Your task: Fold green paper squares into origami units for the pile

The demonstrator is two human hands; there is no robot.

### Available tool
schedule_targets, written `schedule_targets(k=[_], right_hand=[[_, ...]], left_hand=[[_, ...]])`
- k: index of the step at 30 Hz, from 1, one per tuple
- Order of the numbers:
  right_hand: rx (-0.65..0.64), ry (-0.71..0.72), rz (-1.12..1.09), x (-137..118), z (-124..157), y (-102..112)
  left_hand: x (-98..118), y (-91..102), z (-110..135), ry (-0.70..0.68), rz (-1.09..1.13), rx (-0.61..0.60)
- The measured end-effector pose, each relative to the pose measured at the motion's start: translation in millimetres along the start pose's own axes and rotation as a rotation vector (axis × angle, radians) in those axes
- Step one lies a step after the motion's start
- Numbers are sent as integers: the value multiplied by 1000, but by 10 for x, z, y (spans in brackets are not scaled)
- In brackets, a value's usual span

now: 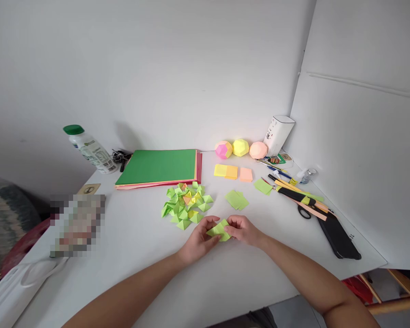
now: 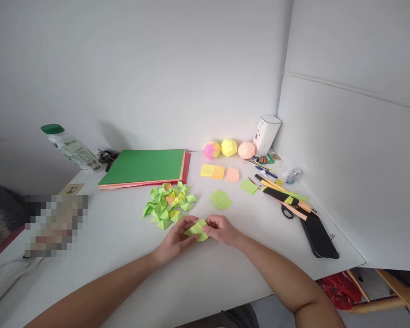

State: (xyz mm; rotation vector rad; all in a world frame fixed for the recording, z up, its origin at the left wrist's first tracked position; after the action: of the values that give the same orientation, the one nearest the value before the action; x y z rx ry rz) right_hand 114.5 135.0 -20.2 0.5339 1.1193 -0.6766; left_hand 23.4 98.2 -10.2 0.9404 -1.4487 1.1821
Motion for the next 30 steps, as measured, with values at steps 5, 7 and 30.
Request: schedule_targets(k=[5, 7, 30], right_hand=[[10, 38, 58, -20, 15, -10], [3, 36, 65, -11, 10, -12], [128, 87, -33, -35, 13, 90]], left_hand=[[33, 59, 11, -91, 70, 80], [38, 56, 13, -107, 60, 70], [-7, 176, -33, -171, -225, 115]])
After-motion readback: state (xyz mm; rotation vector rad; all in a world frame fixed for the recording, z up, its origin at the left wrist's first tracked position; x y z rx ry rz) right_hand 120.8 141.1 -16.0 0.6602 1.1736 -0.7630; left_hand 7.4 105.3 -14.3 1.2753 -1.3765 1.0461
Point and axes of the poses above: each hand's wrist, its own z-axis away from the middle knuckle, its own y-axis out of the back of the hand, x = y × z, the point moved 10 cm from there along -z, towards the middle knuckle, and after that the axes turned 8 degrees about -y, right-handed, at the moved point
